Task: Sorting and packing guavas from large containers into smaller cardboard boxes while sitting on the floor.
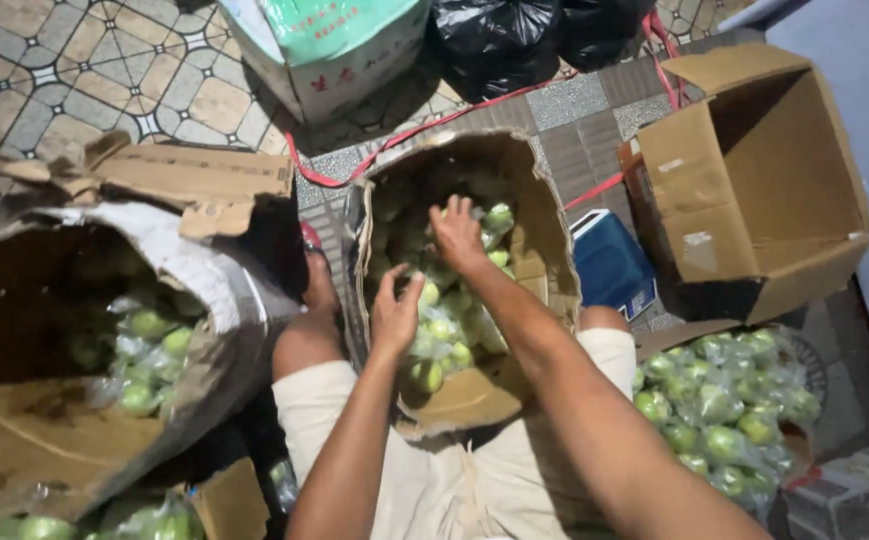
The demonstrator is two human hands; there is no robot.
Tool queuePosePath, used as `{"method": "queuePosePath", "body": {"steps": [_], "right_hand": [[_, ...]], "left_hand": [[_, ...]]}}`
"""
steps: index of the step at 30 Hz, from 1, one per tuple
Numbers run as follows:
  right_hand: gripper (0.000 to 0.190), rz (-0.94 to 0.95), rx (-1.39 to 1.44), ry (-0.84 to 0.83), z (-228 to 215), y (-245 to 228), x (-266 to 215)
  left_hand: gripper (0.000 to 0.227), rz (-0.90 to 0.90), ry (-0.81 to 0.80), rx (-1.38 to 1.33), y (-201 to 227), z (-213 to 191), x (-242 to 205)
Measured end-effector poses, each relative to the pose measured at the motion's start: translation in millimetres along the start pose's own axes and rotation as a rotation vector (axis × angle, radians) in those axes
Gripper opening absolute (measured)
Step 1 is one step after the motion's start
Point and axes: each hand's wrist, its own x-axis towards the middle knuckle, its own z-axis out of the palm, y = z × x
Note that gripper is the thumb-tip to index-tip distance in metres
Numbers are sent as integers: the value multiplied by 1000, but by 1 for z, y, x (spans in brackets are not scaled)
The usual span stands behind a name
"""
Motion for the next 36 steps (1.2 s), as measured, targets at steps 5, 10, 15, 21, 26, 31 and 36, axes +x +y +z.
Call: {"method": "queuePosePath", "body": {"steps": [5, 10, 15, 21, 26, 31, 36], "right_hand": [[80, 312, 521, 2, -52, -5, -70], [43, 146, 1030, 274, -131, -28, -179], [45, 234, 1233, 164, -204, -49, -272], [75, 217, 1712, -7, -207, -57, -322], [97, 97, 1346, -6, -196, -58, -348], [95, 105, 1169, 45, -214, -69, -351], [90, -89, 1404, 398, -201, -71, -351]], "left_hand": [[64, 124, 68, 89, -11, 1, -4], [68, 228, -183, -132, 20, -4, -88], [71, 238, -556, -142, -15, 20, -131], [77, 5, -553, -384, 18, 19, -192], [51, 95, -328, -228, -5, 17, -188], [43, 177, -242, -275, -52, 22, -177], [49, 665, -107, -105, 11, 6, -222]]}}
